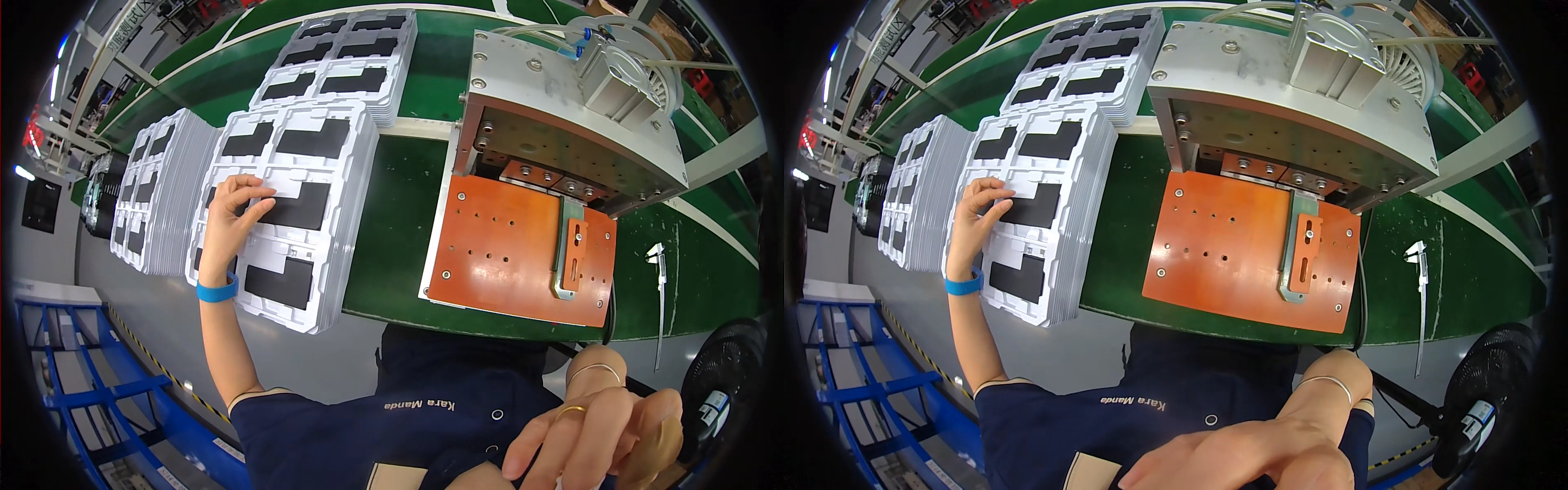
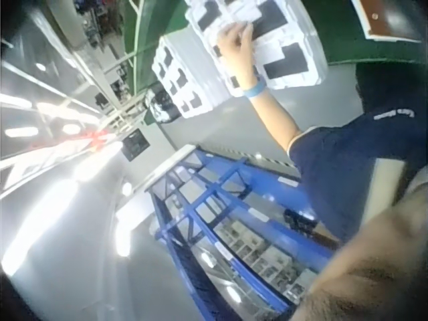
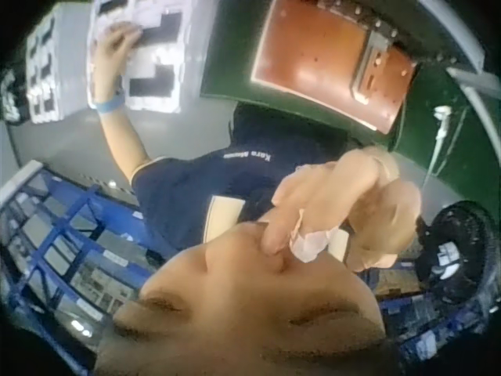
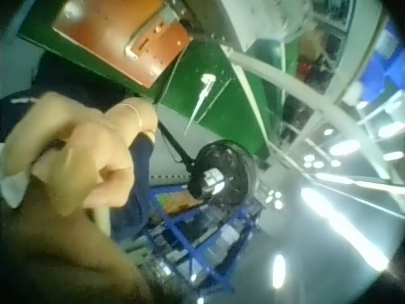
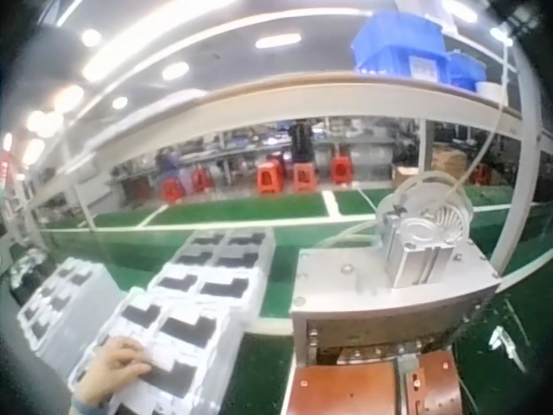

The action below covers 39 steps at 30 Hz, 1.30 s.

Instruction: Placing components into a pressing machine and measuring a sample with a caliper.

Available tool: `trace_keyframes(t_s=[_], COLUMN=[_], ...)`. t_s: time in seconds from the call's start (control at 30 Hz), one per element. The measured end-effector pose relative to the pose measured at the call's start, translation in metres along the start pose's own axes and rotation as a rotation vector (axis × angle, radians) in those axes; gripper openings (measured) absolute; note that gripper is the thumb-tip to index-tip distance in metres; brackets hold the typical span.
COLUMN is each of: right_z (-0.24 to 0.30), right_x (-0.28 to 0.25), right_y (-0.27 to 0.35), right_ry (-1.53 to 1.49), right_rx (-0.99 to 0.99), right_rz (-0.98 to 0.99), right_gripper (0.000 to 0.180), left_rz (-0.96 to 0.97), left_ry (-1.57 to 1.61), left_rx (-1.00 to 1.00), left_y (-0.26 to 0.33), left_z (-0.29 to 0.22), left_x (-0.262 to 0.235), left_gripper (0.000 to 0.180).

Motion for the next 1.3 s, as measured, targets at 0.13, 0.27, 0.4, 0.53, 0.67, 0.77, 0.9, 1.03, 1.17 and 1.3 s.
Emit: trace_keyframes(t_s=[0.13, 0.27, 0.4, 0.53, 0.67, 0.77, 0.9, 1.03, 1.17, 1.3], right_z=[0.001, 0.015, -0.007, -0.007, -0.009, -0.011, -0.022, 0.005, -0.014, -0.029], right_x=[-0.001, 0.002, 0.033, 0.003, 0.008, 0.007, 0.004, -0.006, 0.008, -0.001], right_y=[0.0, -0.008, 0.003, 0.001, 0.016, 0.003, 0.012, -0.003, -0.006, 0.003], right_ry=[-0.033, 0.117, -0.273, -0.192, -0.212, -0.203, -0.26, -0.187, -0.309, -0.246], right_rx=[0.035, 0.105, 0.016, -0.048, -0.038, -0.211, -0.33, -0.004, -0.143, -0.255], right_rz=[-0.011, -0.019, -0.511, 0.037, -0.134, -0.05, -0.076, 0.007, -0.168, -0.093], right_gripper=[0.004, 0.013, 0.02, 0.017, 0.015, 0.016, 0.014, 0.011, 0.01, 0.01], left_rz=[0.066, 0.021, -0.074, -0.059, -0.092, -0.091, -0.14, -0.311, -0.219, -0.167], left_ry=[-0.111, -0.029, -0.084, -0.143, -0.286, -0.324, -0.197, -0.26, -0.492, -0.496], left_rx=[0.049, 0.043, 0.258, 0.304, 0.406, 0.414, 0.368, 0.177, 0.137, 0.321], left_y=[0.002, -0.011, -0.052, -0.092, -0.092, -0.094, -0.094, -0.077, -0.04, -0.031], left_z=[-0.016, -0.008, -0.008, -0.001, 0.005, 0.002, -0.002, 0.048, 0.067, 0.058], left_x=[0.012, 0.005, 0.015, 0.046, 0.069, 0.071, 0.049, -0.028, -0.042, -0.023], left_gripper=[0.014, 0.015, 0.019, 0.021, 0.022, 0.021, 0.02, 0.02, 0.022, 0.026])
Point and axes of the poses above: each hand's wrist, its own y-axis away from the middle knuckle, its own x-axis out of the palm, z = x × y, the point moved 4 cm from there along -y, towards the middle knuckle, and after that the axes turned 15 degrees about -z, right-handed, at the moved point
